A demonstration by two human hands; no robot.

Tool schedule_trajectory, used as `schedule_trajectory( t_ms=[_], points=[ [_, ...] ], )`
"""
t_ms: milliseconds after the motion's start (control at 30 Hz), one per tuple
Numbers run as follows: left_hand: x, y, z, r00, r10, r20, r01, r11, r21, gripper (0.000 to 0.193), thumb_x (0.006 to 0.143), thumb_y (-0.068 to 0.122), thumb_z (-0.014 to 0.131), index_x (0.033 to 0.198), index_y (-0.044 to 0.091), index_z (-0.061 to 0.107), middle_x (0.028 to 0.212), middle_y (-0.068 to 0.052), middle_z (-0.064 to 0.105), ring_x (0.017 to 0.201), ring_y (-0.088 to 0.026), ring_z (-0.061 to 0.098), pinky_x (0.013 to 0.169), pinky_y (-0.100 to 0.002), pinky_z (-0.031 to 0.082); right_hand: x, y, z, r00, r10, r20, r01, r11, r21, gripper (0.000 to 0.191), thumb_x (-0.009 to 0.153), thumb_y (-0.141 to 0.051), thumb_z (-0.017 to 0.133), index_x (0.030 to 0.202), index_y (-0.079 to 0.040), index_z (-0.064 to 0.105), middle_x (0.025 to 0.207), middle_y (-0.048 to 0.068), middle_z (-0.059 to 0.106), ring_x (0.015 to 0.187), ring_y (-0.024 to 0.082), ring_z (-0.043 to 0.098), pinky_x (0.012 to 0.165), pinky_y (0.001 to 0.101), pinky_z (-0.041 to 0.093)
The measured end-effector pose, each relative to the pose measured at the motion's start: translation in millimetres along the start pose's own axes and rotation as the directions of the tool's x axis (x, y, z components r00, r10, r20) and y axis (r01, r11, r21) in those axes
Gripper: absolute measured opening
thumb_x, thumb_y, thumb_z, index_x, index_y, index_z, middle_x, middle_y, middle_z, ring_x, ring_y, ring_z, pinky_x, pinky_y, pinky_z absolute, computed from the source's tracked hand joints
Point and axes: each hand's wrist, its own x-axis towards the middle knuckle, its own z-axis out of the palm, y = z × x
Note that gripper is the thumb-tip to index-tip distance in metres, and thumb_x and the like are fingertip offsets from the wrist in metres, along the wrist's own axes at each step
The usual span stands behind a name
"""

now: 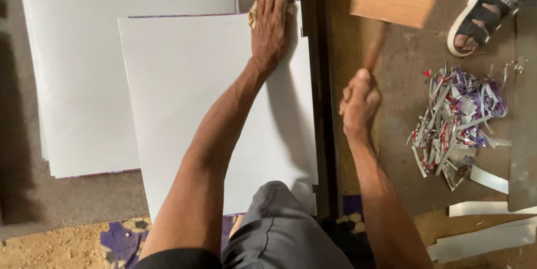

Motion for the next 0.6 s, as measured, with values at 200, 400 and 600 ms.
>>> schedule_trajectory(
  t_ms=[200, 400, 600],
  points=[
    [-81.6, 29.6, 4.7, 0.946, -0.242, 0.218, 0.244, 0.970, 0.016, 0.053, 0.113, 0.035, 0.027, 0.163, 0.016, 0.033, 0.173, -0.009, 0.023, 0.162, -0.032, 0.014, 0.135, -0.054, 0.009, -64.7, -49.1, -44.7, 0.761, -0.536, -0.366, 0.585, 0.810, 0.030, 0.047, 0.113, -0.053, 0.043, 0.102, -0.007, 0.052, 0.076, 0.003, 0.051, 0.053, 0.008, 0.053, 0.044, 0.0262, 0.045],
    [-97.0, 39.3, -3.4, 0.933, -0.276, 0.230, 0.288, 0.957, -0.023, 0.051, 0.114, 0.035, 0.030, 0.161, 0.015, 0.036, 0.173, -0.009, 0.025, 0.164, -0.031, 0.015, 0.136, -0.051, 0.012, -72.8, -5.3, -43.2, 0.918, -0.277, 0.284, 0.395, 0.576, -0.715, 0.054, 0.125, -0.052, 0.042, 0.092, -0.012, 0.055, 0.076, 0.002, 0.057, 0.070, 0.012, 0.055, 0.059, 0.0255, 0.047],
    [-98.2, 46.0, -12.4, 0.966, -0.186, 0.179, 0.186, 0.982, 0.013, 0.054, 0.113, 0.034, 0.027, 0.163, 0.012, 0.031, 0.172, -0.013, 0.023, 0.162, -0.034, 0.014, 0.134, -0.053, 0.009, -115.9, 24.2, -72.6, 0.852, -0.389, -0.351, 0.431, 0.901, 0.046, 0.045, 0.110, -0.051, 0.040, 0.095, -0.010, 0.052, 0.077, 0.006, 0.052, 0.060, 0.012, 0.050, 0.050, 0.0249, 0.044]
  ],
)
